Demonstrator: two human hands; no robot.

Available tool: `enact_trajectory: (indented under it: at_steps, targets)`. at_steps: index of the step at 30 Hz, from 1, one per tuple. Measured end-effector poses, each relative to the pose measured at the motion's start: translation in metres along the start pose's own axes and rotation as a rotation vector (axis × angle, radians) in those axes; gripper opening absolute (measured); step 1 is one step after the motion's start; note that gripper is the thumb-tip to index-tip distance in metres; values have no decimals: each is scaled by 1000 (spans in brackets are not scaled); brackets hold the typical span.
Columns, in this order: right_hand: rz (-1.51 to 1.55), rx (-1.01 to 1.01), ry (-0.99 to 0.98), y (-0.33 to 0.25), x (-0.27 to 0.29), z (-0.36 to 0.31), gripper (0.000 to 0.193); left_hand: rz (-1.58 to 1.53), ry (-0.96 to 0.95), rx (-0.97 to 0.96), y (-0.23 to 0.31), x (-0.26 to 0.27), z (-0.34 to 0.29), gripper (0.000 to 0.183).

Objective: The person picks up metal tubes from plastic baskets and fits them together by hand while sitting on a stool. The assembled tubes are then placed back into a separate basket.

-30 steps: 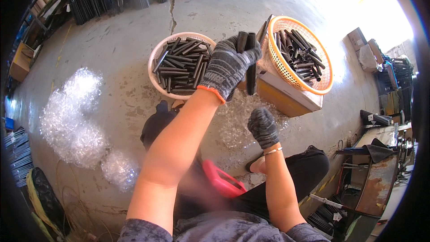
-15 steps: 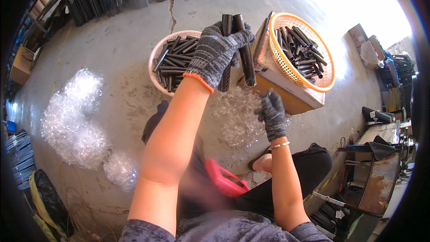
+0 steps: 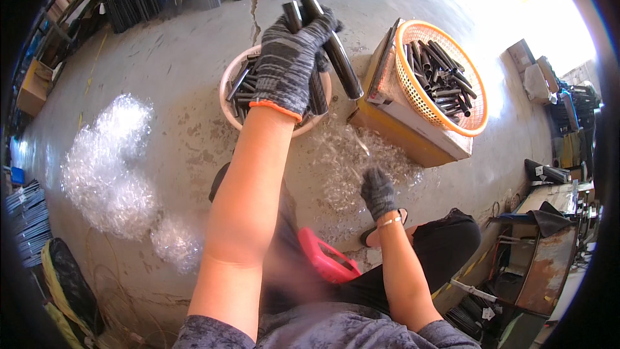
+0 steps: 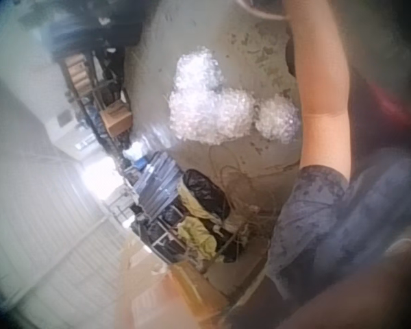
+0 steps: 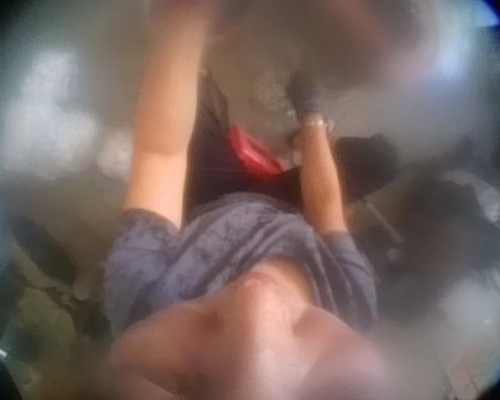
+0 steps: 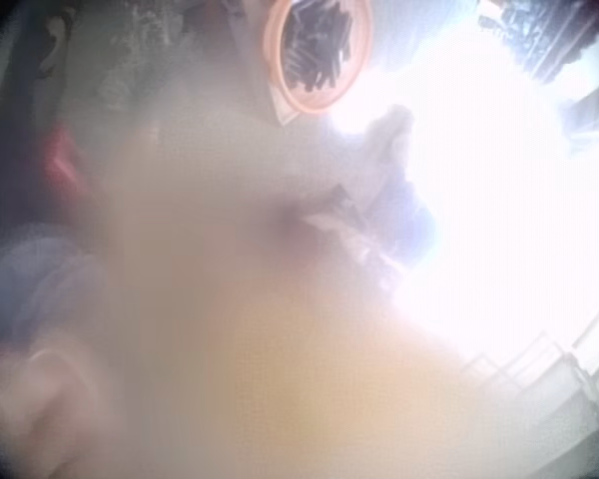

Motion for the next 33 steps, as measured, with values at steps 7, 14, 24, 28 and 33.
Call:
enact_trajectory:
  at_steps: [7, 14, 24, 28, 33]
  targets:
    - [-135, -217, 184, 52, 72, 20, 69, -111, -16, 180, -10, -10, -7, 18]
    - [-195, 492, -525, -97, -134, -41, 96, -116, -127, 168, -24, -25, -12, 20]
    - [-396, 167, -429, 22, 25, 27, 20, -219, 87, -32, -7, -8, 4, 17]
    - [-1780, -390, 170, 129, 210, 85, 34, -200, 7, 16, -6, 3, 6, 24]
    - [-1202, 36, 222, 66, 113, 42, 55, -67, -45, 93, -17, -16, -7, 18]
Point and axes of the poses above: each hand's wrist, its own z-axis towards the middle knuckle, its own x-axis out of the back of the hand, y = z × x, the point moved 1 cm from there along z, towards the middle knuckle, and after that the axes turned 7 degrees about -x, right-handed, at the moved point
